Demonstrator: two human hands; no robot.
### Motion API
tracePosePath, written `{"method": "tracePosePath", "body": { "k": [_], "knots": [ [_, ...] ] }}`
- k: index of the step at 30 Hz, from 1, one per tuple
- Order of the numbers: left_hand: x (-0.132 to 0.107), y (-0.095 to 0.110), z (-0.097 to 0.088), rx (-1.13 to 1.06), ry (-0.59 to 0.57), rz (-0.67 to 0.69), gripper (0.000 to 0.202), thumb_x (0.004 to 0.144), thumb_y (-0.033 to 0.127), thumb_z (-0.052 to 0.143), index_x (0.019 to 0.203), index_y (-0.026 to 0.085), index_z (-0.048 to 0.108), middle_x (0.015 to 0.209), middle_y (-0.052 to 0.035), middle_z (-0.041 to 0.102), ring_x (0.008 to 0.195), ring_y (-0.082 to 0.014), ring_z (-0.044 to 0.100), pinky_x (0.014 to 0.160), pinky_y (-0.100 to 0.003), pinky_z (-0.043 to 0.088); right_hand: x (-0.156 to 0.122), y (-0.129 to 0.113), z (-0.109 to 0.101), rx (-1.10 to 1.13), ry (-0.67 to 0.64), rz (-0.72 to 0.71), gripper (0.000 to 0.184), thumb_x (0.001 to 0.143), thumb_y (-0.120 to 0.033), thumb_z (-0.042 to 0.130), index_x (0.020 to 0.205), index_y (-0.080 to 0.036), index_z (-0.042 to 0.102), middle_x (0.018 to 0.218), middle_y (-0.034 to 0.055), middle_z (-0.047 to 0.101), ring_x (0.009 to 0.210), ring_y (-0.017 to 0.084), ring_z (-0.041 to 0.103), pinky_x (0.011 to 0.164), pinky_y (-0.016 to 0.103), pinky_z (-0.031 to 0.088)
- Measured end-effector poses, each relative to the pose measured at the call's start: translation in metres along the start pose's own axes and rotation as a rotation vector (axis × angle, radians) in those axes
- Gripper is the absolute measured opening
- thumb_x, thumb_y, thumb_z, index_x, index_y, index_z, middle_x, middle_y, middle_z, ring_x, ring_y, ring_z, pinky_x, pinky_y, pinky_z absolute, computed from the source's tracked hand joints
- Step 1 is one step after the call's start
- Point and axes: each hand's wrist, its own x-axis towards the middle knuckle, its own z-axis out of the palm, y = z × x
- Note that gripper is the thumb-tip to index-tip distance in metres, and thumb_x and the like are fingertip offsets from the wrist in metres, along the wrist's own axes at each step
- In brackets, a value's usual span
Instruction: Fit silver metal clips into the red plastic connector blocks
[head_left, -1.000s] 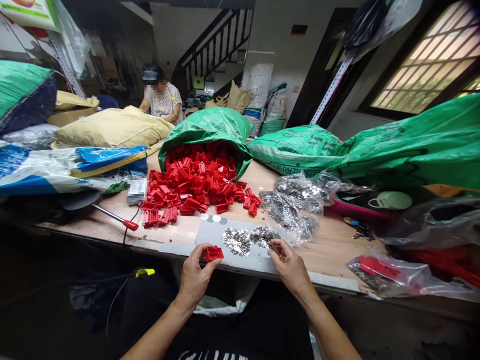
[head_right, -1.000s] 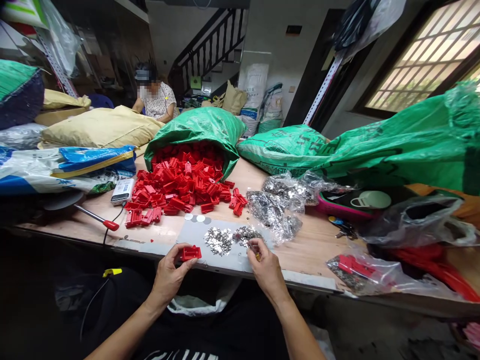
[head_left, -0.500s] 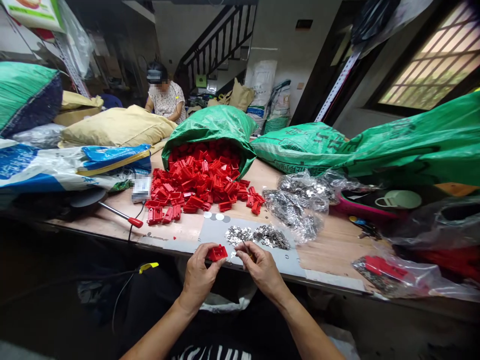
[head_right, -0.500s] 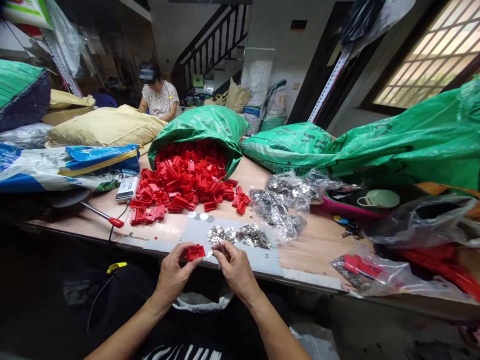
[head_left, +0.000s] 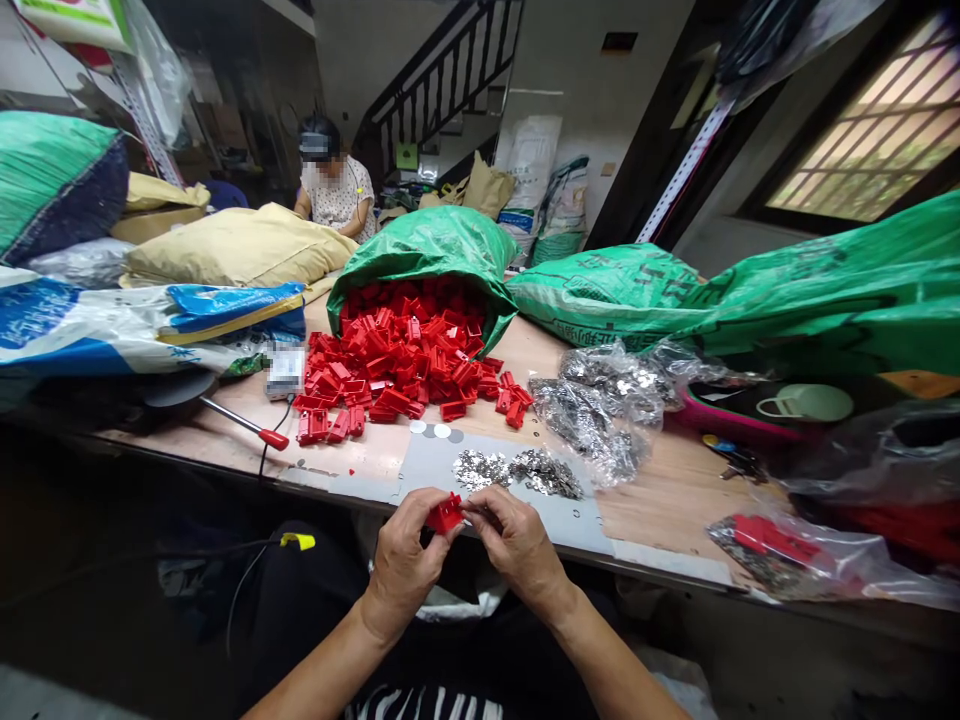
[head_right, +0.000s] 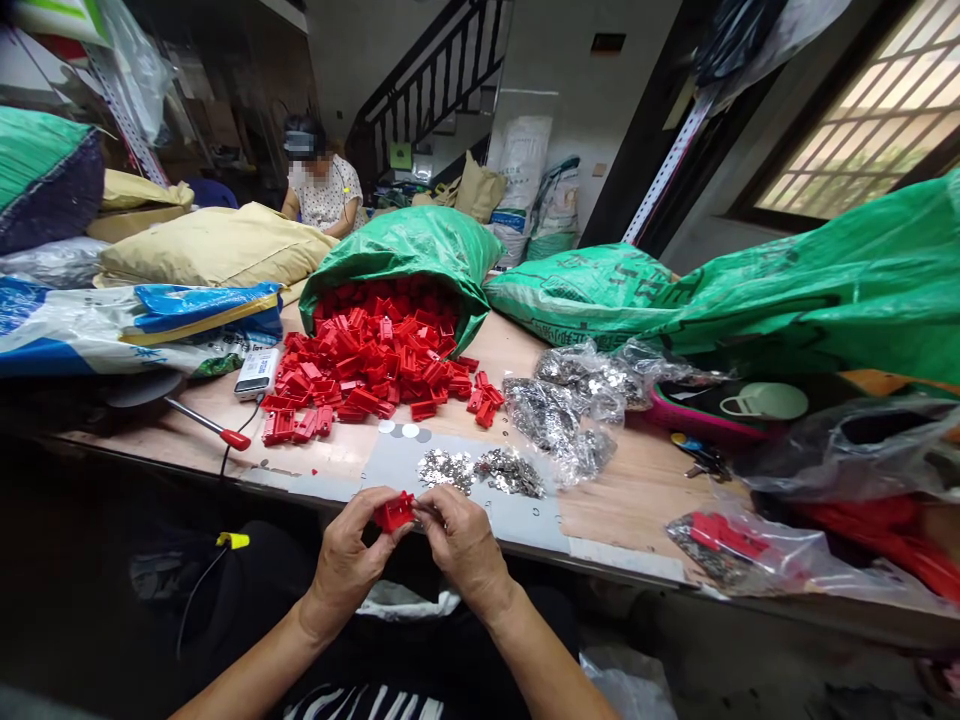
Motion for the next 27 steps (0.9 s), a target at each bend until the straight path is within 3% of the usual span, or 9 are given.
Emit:
{"method": "tracePosePath", "body": {
  "k": [9, 12, 17, 27],
  "knots": [
    [-0.006, 0.005, -0.003, -0.037, 0.029, -0.003, 0.030, 0.081, 0.017, 0.064, 0.109, 0.020, 0.057, 0.099, -0.0067, 0.067, 0.092, -0.0193, 0.065, 0.082, -0.032, 0.053, 0.001, -0.003, -0.002, 0.128, -0.029, -0.118, 0.014, 0.091, -0.019, 0.051, 0.093, -0.022, 0.064, 0.085, 0.0053, 0.063, 0.080, 0.017, 0.058, 0.073, 0.029, 0.047],
    [-0.007, 0.006, -0.004, -0.052, 0.041, -0.032, 0.030, 0.081, 0.019, 0.065, 0.110, 0.021, 0.057, 0.099, -0.0061, 0.067, 0.092, -0.0188, 0.065, 0.083, -0.031, 0.053, 0.000, -0.003, -0.008, 0.232, -0.064, 0.004, 0.016, 0.092, -0.024, 0.051, 0.096, -0.022, 0.066, 0.090, 0.0051, 0.063, 0.083, 0.017, 0.058, 0.075, 0.029, 0.047],
    [-0.008, 0.009, -0.005, -0.072, 0.030, -0.001, 0.031, 0.081, 0.017, 0.065, 0.111, 0.021, 0.056, 0.102, -0.0063, 0.067, 0.096, -0.0189, 0.064, 0.087, -0.031, 0.051, -0.002, 0.003, -0.012, 0.329, -0.048, 0.272, 0.015, 0.089, -0.033, 0.055, 0.093, -0.019, 0.060, 0.082, 0.0008, 0.060, 0.069, 0.013, 0.051, 0.064, 0.024, 0.041],
    [-0.010, 0.018, -0.010, -0.134, -0.031, 0.023, 0.032, 0.081, 0.012, 0.064, 0.111, 0.022, 0.056, 0.100, -0.0060, 0.066, 0.095, -0.0180, 0.063, 0.085, -0.031, 0.051, -0.005, 0.002, -0.009, 0.522, -0.174, 0.336, 0.022, 0.082, -0.037, 0.062, 0.086, -0.019, 0.051, 0.078, -0.0025, 0.051, 0.071, 0.012, 0.046, 0.066, 0.024, 0.038]
  ]
}}
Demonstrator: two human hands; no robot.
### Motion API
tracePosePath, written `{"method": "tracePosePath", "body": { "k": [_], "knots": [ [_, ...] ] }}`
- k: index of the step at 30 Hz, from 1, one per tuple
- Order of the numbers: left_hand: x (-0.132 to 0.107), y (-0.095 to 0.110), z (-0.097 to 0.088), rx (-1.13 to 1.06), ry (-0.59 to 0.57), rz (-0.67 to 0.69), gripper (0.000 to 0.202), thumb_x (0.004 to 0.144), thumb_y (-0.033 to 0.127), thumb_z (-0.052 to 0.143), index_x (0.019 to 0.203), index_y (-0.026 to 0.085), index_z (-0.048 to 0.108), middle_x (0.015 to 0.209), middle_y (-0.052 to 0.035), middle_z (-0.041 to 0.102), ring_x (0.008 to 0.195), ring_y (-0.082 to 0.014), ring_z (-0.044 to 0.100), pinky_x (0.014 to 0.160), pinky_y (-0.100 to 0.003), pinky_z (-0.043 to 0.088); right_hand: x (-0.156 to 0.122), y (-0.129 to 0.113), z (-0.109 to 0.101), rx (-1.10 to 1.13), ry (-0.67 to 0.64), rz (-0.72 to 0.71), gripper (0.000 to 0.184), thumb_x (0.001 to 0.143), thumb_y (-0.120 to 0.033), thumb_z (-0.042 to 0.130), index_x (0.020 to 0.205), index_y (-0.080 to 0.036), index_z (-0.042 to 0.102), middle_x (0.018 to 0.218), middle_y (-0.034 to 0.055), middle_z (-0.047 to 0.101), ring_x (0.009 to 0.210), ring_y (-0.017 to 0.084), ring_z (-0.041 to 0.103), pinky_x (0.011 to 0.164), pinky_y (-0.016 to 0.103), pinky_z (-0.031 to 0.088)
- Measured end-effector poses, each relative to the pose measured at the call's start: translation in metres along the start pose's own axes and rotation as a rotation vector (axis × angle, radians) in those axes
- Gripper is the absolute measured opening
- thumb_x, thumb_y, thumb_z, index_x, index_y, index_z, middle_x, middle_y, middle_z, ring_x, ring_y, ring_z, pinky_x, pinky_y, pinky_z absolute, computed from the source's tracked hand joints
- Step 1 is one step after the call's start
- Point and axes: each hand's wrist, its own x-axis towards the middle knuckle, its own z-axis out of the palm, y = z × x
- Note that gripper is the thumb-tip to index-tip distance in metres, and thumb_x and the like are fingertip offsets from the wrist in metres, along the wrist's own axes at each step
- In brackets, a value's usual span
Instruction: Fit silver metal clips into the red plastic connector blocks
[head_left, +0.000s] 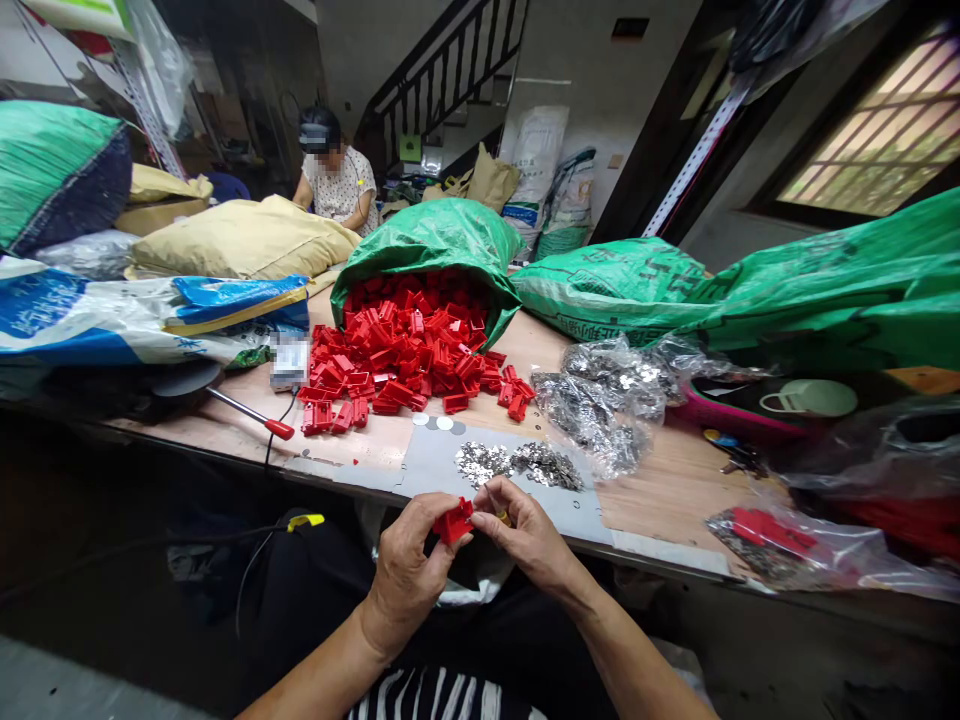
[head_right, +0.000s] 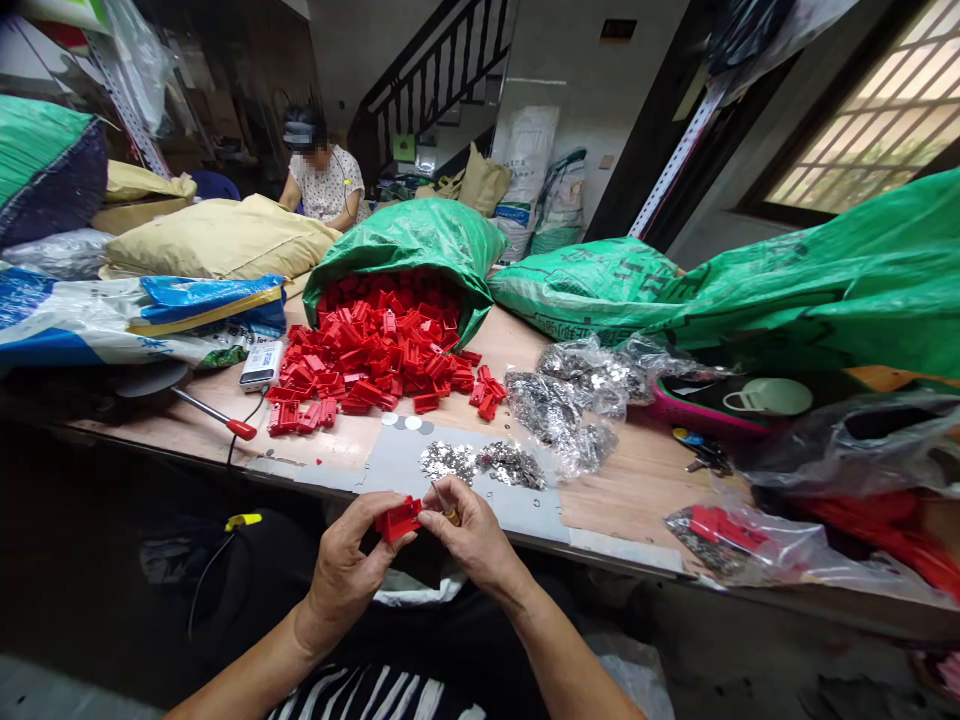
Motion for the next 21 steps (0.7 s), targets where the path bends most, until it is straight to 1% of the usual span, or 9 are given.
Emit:
{"method": "tracePosePath", "body": {
  "k": [3, 6, 8, 11, 16, 18, 21],
  "knots": [
    [0.000, 0.003, 0.000, -0.006, -0.019, -0.002, 0.032, 0.081, 0.012, 0.064, 0.111, 0.022, 0.056, 0.099, -0.0062, 0.066, 0.093, -0.0180, 0.063, 0.083, -0.031, 0.052, -0.001, -0.005, -0.002, -0.028, -0.038, -0.017, 0.020, 0.083, -0.034, 0.061, 0.086, -0.019, 0.048, 0.078, -0.0027, 0.050, 0.071, 0.012, 0.045, 0.066, 0.024, 0.037],
    [-0.002, 0.006, 0.002, 0.018, -0.050, 0.030, 0.033, 0.082, 0.009, 0.062, 0.112, 0.022, 0.055, 0.100, -0.0067, 0.066, 0.093, -0.0185, 0.062, 0.083, -0.032, 0.052, -0.001, -0.009, -0.004, -0.053, -0.124, -0.050, 0.017, 0.084, -0.031, 0.060, 0.084, -0.020, 0.046, 0.076, -0.0037, 0.047, 0.069, 0.011, 0.042, 0.063, 0.023, 0.035],
    [-0.003, 0.007, 0.004, 0.031, -0.058, 0.049, 0.034, 0.082, 0.008, 0.060, 0.112, 0.022, 0.054, 0.101, -0.0068, 0.065, 0.095, -0.0186, 0.062, 0.084, -0.032, 0.051, 0.000, -0.009, -0.005, -0.037, -0.165, -0.056, 0.018, 0.085, -0.031, 0.059, 0.083, -0.020, 0.045, 0.076, -0.0040, 0.045, 0.068, 0.011, 0.040, 0.061, 0.022, 0.034],
    [-0.006, 0.007, 0.006, 0.023, -0.051, 0.015, 0.031, 0.082, 0.010, 0.061, 0.110, 0.022, 0.054, 0.099, -0.0061, 0.065, 0.092, -0.0180, 0.062, 0.081, -0.031, 0.051, 0.001, -0.005, -0.005, 0.019, -0.172, -0.042, 0.022, 0.084, -0.035, 0.061, 0.082, -0.020, 0.044, 0.077, -0.0038, 0.043, 0.069, 0.011, 0.039, 0.063, 0.023, 0.035],
    [-0.011, 0.006, 0.004, -0.034, -0.082, -0.048, 0.027, 0.082, 0.015, 0.063, 0.108, 0.022, 0.056, 0.098, -0.0054, 0.066, 0.090, -0.0179, 0.063, 0.080, -0.031, 0.052, -0.006, 0.001, -0.003, 0.160, -0.178, 0.058, 0.029, 0.079, -0.038, 0.067, 0.089, -0.020, 0.047, 0.085, -0.0017, 0.050, 0.077, 0.012, 0.045, 0.070, 0.024, 0.037],
    [-0.014, 0.006, 0.003, -0.059, -0.093, -0.061, 0.028, 0.082, 0.015, 0.063, 0.108, 0.022, 0.056, 0.099, -0.0056, 0.066, 0.091, -0.0183, 0.063, 0.080, -0.031, 0.052, -0.010, 0.002, -0.001, 0.244, -0.204, 0.114, 0.032, 0.078, -0.039, 0.069, 0.091, -0.020, 0.046, 0.084, -0.0023, 0.051, 0.074, 0.011, 0.046, 0.066, 0.023, 0.037],
    [-0.019, 0.006, 0.002, -0.088, -0.096, -0.064, 0.028, 0.081, 0.016, 0.064, 0.108, 0.022, 0.056, 0.099, -0.0063, 0.066, 0.091, -0.0194, 0.064, 0.079, -0.031, 0.053, -0.016, 0.001, 0.002, 0.332, -0.227, 0.198, 0.037, 0.075, -0.041, 0.070, 0.089, -0.022, 0.042, 0.077, -0.0046, 0.049, 0.063, 0.008, 0.041, 0.056, 0.020, 0.033]
  ]
}}
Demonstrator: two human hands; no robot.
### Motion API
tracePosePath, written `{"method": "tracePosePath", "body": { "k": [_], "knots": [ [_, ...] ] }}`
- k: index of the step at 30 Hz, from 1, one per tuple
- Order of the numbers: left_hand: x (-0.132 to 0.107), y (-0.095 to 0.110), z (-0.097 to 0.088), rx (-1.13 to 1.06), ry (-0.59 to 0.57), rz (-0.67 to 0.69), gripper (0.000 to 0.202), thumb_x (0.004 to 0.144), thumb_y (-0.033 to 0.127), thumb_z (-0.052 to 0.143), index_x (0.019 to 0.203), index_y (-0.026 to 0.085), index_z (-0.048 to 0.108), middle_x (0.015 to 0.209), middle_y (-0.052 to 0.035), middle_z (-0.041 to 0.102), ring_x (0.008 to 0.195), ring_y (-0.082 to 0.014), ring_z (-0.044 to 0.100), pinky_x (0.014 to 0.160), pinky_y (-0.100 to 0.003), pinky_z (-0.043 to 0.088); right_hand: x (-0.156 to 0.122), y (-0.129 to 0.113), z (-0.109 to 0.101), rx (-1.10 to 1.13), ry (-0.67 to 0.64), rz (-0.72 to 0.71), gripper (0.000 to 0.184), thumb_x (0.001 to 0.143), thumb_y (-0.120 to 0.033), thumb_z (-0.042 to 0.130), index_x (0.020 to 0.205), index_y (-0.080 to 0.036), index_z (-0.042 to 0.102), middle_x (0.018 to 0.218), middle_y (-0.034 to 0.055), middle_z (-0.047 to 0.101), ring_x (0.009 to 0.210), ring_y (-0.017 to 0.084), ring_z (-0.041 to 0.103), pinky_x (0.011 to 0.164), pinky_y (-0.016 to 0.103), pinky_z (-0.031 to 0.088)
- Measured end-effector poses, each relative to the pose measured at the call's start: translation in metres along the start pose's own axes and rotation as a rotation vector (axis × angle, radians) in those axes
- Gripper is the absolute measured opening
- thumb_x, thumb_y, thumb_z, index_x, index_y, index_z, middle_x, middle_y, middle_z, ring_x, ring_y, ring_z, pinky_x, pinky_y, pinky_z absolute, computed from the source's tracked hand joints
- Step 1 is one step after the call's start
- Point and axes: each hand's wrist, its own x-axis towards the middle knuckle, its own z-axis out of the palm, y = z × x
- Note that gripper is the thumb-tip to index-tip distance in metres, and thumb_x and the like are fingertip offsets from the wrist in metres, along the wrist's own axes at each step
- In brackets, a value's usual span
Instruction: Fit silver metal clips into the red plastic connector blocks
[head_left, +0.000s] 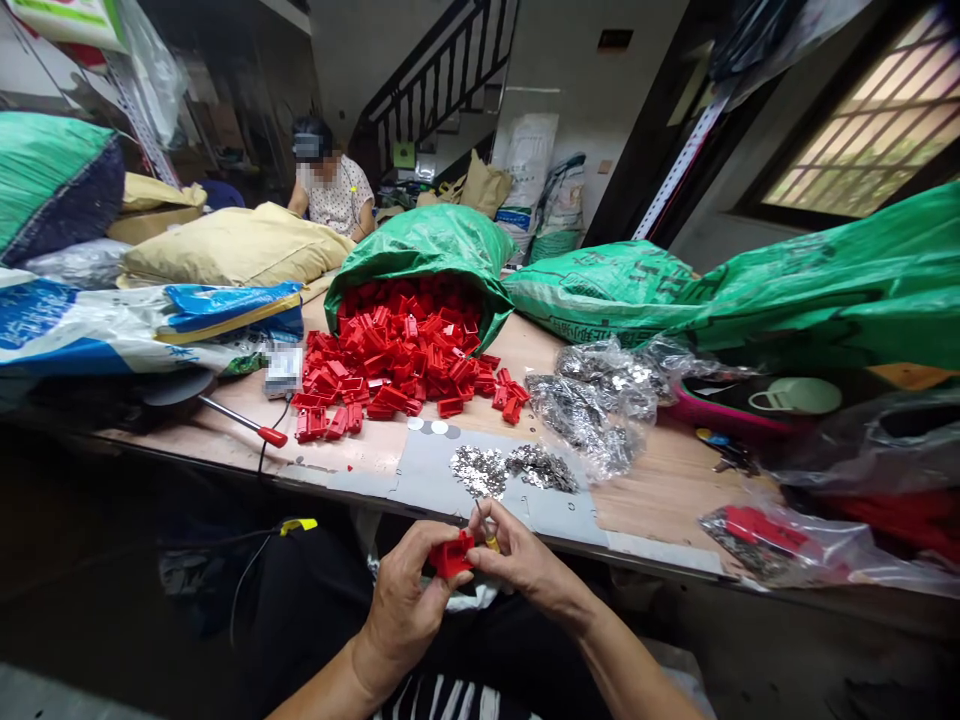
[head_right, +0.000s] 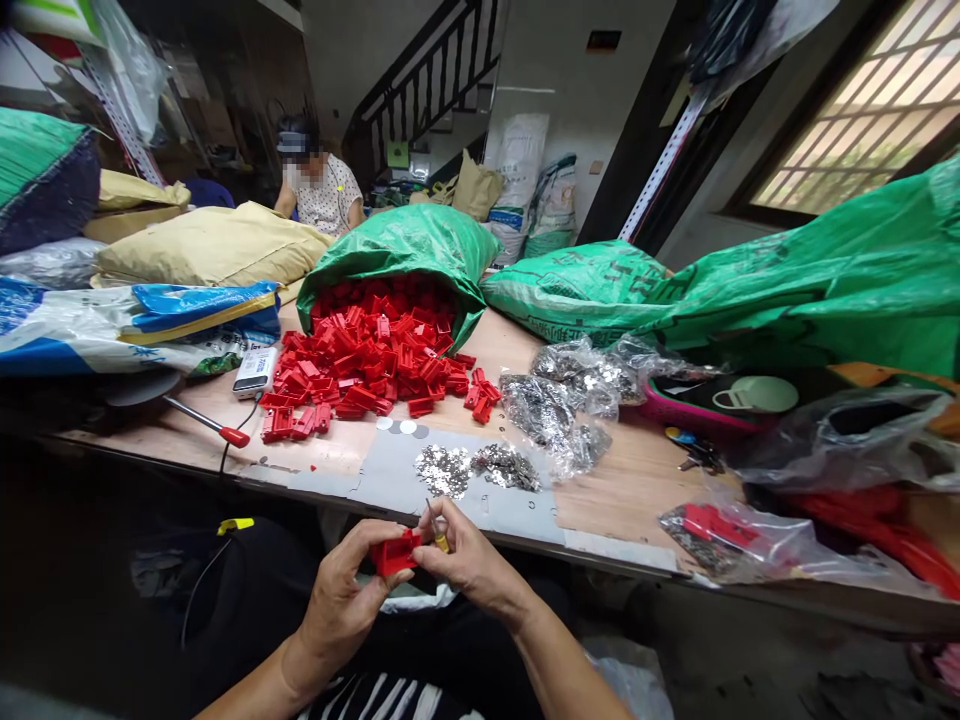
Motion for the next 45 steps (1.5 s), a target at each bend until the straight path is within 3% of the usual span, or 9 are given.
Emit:
{"method": "tracePosePath", "body": {
  "k": [4, 9, 13, 17, 20, 22, 24, 33, 45],
  "knots": [
    [-0.003, 0.000, -0.003, -0.025, -0.025, -0.015, 0.028, 0.080, 0.018, 0.065, 0.106, 0.023, 0.058, 0.100, -0.0076, 0.068, 0.094, -0.0221, 0.065, 0.081, -0.034, 0.053, -0.004, 0.003, 0.003, 0.080, -0.005, 0.043, 0.039, 0.073, -0.040, 0.072, 0.088, -0.022, 0.042, 0.074, -0.0057, 0.046, 0.055, 0.006, 0.036, 0.048, 0.017, 0.028],
    [-0.002, -0.007, -0.010, -0.152, -0.123, 0.027, 0.031, 0.077, 0.020, 0.069, 0.106, 0.024, 0.060, 0.095, -0.0039, 0.071, 0.095, -0.0218, 0.066, 0.102, -0.044, 0.041, -0.006, 0.017, 0.006, 0.204, -0.045, 0.106, 0.046, 0.066, -0.044, 0.075, 0.089, -0.022, 0.043, 0.070, -0.0067, 0.043, 0.050, 0.005, 0.035, 0.044, 0.016, 0.028],
    [-0.004, -0.017, -0.011, -0.272, -0.128, -0.077, 0.030, 0.074, 0.022, 0.073, 0.102, 0.024, 0.063, 0.097, -0.0038, 0.071, 0.099, -0.0226, 0.064, 0.100, -0.041, 0.043, -0.005, 0.024, 0.010, 0.250, -0.065, 0.109, 0.048, 0.065, -0.046, 0.075, 0.090, -0.022, 0.042, 0.066, -0.0080, 0.043, 0.045, 0.004, 0.035, 0.041, 0.016, 0.026],
    [-0.005, -0.022, -0.011, -0.453, -0.002, -0.363, 0.028, 0.074, 0.023, 0.072, 0.100, 0.021, 0.063, 0.098, -0.0053, 0.069, 0.092, -0.0206, 0.065, 0.082, -0.031, 0.051, 0.010, 0.008, 0.000, -0.051, -0.043, 0.049, 0.036, 0.075, -0.043, 0.068, 0.095, -0.021, 0.049, 0.073, -0.0042, 0.053, 0.051, 0.007, 0.043, 0.046, 0.018, 0.034],
    [-0.003, -0.023, -0.011, -0.619, 0.109, -0.526, 0.029, 0.077, 0.024, 0.070, 0.104, 0.019, 0.061, 0.094, -0.0043, 0.069, 0.085, -0.0170, 0.064, 0.081, -0.029, 0.051, 0.036, -0.013, -0.017, -0.660, 0.221, -0.120, 0.015, 0.086, -0.033, 0.056, 0.090, -0.019, 0.058, 0.086, 0.0020, 0.063, 0.073, 0.013, 0.055, 0.066, 0.025, 0.043],
    [-0.001, -0.022, -0.010, -0.709, 0.145, -0.590, 0.034, 0.078, 0.024, 0.069, 0.110, 0.020, 0.059, 0.094, -0.0036, 0.068, 0.084, -0.0165, 0.064, 0.082, -0.031, 0.052, 0.056, -0.023, -0.027, -1.081, 0.349, -0.117, 0.013, 0.088, -0.025, 0.050, 0.091, -0.020, 0.061, 0.091, 0.0031, 0.065, 0.083, 0.015, 0.057, 0.076, 0.027, 0.042],
    [0.000, -0.020, -0.010, -0.780, 0.162, -0.636, 0.041, 0.079, 0.026, 0.068, 0.118, 0.023, 0.056, 0.094, -0.0023, 0.067, 0.084, -0.0163, 0.063, 0.083, -0.035, 0.054, 0.075, -0.029, -0.033, -1.201, 0.368, -0.088, 0.013, 0.087, -0.021, 0.051, 0.091, -0.020, 0.064, 0.094, 0.0048, 0.065, 0.088, 0.017, 0.058, 0.080, 0.028, 0.040],
    [0.006, -0.016, -0.015, -0.848, 0.202, -0.704, 0.052, 0.076, 0.030, 0.071, 0.126, 0.027, 0.057, 0.096, -0.0037, 0.066, 0.084, -0.0167, 0.062, 0.079, -0.033, 0.056, 0.113, -0.030, -0.040, -1.323, 0.318, 0.021, 0.005, 0.080, -0.020, 0.060, 0.083, -0.020, 0.064, 0.090, 0.0049, 0.063, 0.085, 0.020, 0.058, 0.069, 0.027, 0.036],
    [0.015, -0.013, -0.015, -0.982, 0.239, -0.767, 0.055, 0.076, 0.026, 0.071, 0.128, 0.024, 0.053, 0.093, -0.0049, 0.065, 0.082, -0.0156, 0.062, 0.076, -0.033, 0.054, 0.097, -0.031, -0.044, -1.160, 0.293, -0.112, 0.009, 0.084, -0.016, 0.044, 0.090, -0.020, 0.050, 0.078, 0.0003, 0.059, 0.071, 0.015, 0.052, 0.063, 0.024, 0.035]
  ]
}}
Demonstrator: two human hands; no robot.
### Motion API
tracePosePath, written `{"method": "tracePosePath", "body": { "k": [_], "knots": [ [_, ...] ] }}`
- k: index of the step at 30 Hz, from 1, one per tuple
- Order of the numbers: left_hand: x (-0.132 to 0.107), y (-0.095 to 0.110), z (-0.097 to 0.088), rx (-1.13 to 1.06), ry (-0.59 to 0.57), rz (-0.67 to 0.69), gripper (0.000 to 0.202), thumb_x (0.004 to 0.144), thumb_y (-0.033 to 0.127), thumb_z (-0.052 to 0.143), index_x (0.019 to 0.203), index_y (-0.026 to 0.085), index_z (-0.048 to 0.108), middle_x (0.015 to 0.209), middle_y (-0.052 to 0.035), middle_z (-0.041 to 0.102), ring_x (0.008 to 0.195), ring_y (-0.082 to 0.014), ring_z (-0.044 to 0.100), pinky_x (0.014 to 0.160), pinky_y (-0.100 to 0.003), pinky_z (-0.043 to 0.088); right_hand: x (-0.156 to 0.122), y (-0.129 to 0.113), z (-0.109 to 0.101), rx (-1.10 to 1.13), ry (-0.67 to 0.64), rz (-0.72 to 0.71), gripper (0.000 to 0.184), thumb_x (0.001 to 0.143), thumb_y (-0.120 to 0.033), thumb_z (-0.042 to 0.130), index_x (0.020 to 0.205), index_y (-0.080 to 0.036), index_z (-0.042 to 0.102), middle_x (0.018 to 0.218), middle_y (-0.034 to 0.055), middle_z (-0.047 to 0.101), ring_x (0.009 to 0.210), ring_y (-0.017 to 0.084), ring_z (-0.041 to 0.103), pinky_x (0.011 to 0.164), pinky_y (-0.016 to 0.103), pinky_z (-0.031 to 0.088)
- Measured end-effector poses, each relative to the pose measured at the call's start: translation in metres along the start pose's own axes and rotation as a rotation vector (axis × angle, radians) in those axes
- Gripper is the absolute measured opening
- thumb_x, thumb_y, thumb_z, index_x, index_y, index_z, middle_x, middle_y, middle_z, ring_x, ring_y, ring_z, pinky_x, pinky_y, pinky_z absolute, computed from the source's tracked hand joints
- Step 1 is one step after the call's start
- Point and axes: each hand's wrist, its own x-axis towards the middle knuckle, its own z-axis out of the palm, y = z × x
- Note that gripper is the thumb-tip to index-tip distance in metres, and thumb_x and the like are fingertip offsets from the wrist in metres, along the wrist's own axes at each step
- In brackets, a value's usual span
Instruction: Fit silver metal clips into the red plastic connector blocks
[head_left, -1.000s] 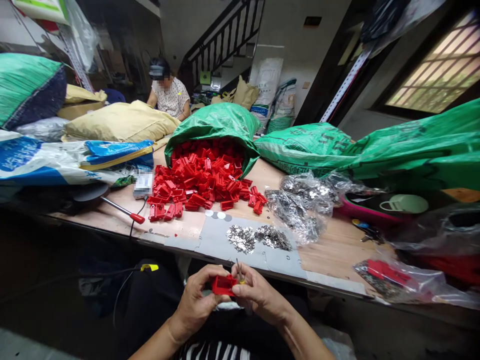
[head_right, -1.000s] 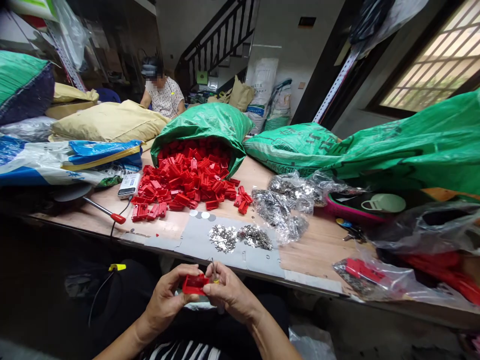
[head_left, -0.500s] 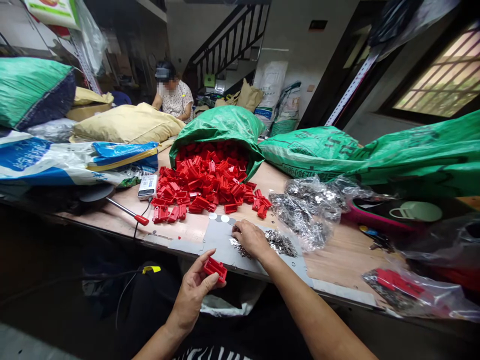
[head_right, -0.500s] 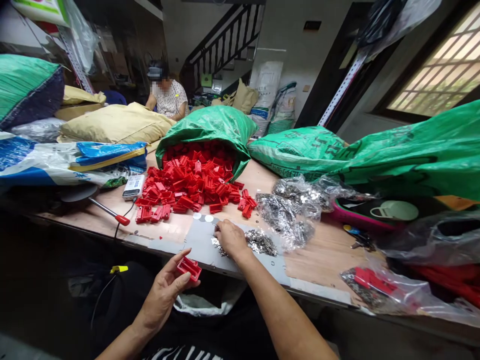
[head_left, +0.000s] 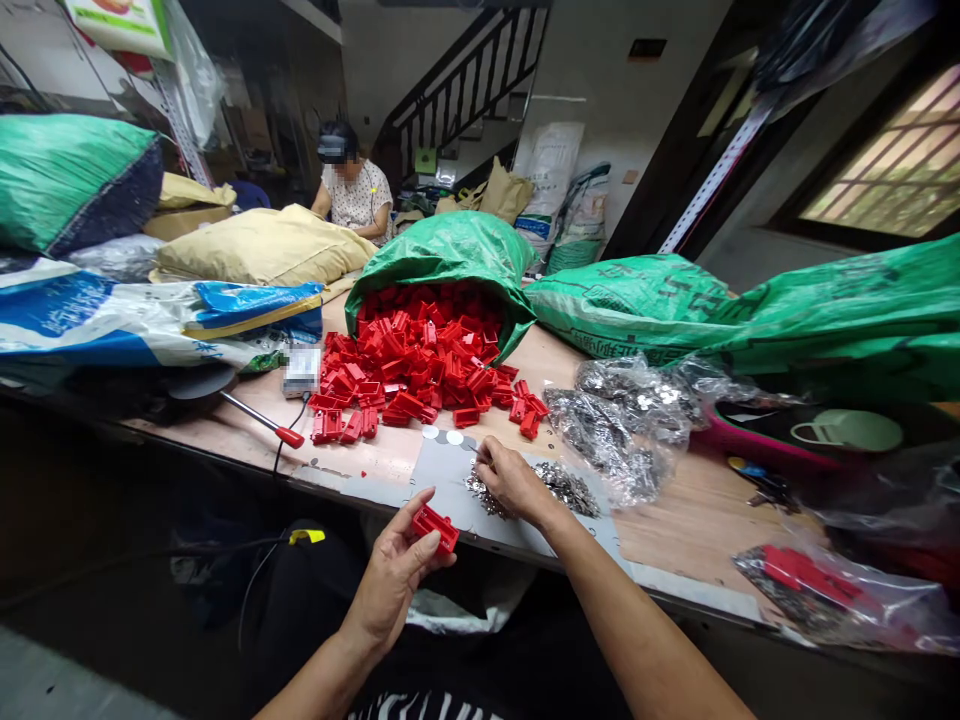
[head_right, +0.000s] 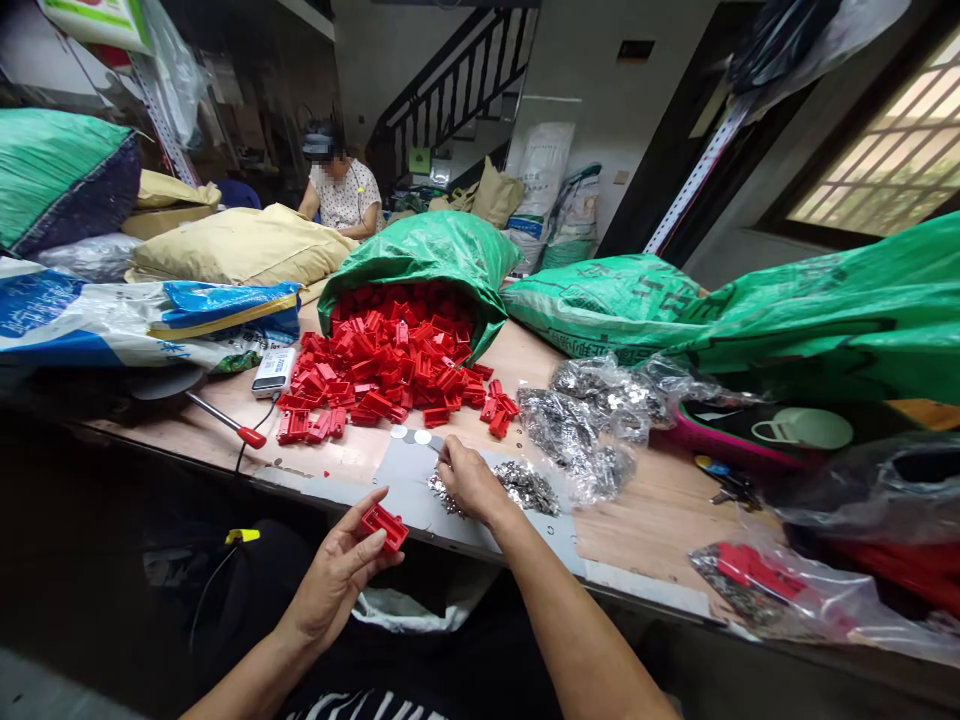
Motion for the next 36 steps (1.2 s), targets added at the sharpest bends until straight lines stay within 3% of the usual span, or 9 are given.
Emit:
{"method": "tracePosePath", "body": {
  "k": [4, 8, 18, 28, 32, 36],
  "knots": [
    [0.002, 0.005, 0.005, -0.014, -0.023, 0.036, 0.045, 0.076, 0.025, 0.072, 0.118, 0.025, 0.057, 0.088, -0.0025, 0.065, 0.080, -0.0154, 0.063, 0.074, -0.031, 0.052, -0.020, -0.008, -0.005, 0.186, 0.026, -0.092, 0.006, 0.086, -0.022, 0.047, 0.091, -0.021, 0.050, 0.079, -0.0015, 0.058, 0.068, 0.013, 0.052, 0.063, 0.024, 0.039],
    [0.004, 0.008, 0.009, -0.018, -0.049, 0.043, 0.040, 0.075, 0.022, 0.072, 0.114, 0.024, 0.060, 0.087, -0.0018, 0.065, 0.079, -0.0138, 0.062, 0.071, -0.026, 0.050, -0.045, -0.023, -0.011, 0.396, -0.018, -0.219, 0.008, 0.086, -0.022, 0.053, 0.086, -0.020, 0.060, 0.075, -0.0003, 0.061, 0.068, 0.013, 0.054, 0.063, 0.024, 0.041],
    [0.005, 0.006, 0.015, -0.038, -0.068, 0.045, 0.049, 0.075, 0.020, 0.071, 0.123, 0.025, 0.060, 0.086, -0.0009, 0.065, 0.074, -0.0099, 0.058, 0.071, -0.023, 0.046, -0.073, -0.040, 0.003, 0.474, 0.071, -0.361, 0.010, 0.087, -0.018, 0.056, 0.084, -0.022, 0.065, 0.080, 0.0032, 0.065, 0.076, 0.016, 0.060, 0.071, 0.028, 0.046],
    [0.002, 0.008, 0.016, -0.010, -0.095, 0.035, 0.045, 0.073, 0.022, 0.071, 0.118, 0.022, 0.063, 0.095, -0.0041, 0.068, 0.087, -0.0156, 0.062, 0.083, -0.029, 0.045, -0.078, -0.033, 0.007, 0.634, -0.068, -0.231, 0.002, 0.078, -0.021, 0.069, 0.079, -0.020, 0.067, 0.080, 0.0009, 0.063, 0.074, 0.014, 0.056, 0.066, 0.024, 0.043],
    [0.001, 0.006, 0.017, 0.021, -0.105, 0.048, 0.043, 0.074, 0.022, 0.070, 0.117, 0.021, 0.063, 0.097, -0.0049, 0.069, 0.090, -0.0169, 0.062, 0.083, -0.028, 0.045, -0.081, -0.028, 0.013, 0.751, -0.122, -0.127, 0.016, 0.076, -0.024, 0.070, 0.088, -0.020, 0.061, 0.074, -0.0031, 0.058, 0.065, 0.011, 0.050, 0.059, 0.022, 0.039],
    [0.005, 0.002, 0.012, 0.100, -0.106, 0.089, 0.039, 0.076, 0.022, 0.069, 0.114, 0.021, 0.060, 0.099, -0.0048, 0.067, 0.090, -0.0166, 0.061, 0.080, -0.027, 0.047, -0.085, -0.021, 0.016, 0.721, -0.071, -0.100, 0.024, 0.083, -0.034, 0.063, 0.101, -0.020, 0.057, 0.077, -0.0019, 0.056, 0.068, 0.013, 0.051, 0.063, 0.023, 0.043]
  ]
}}
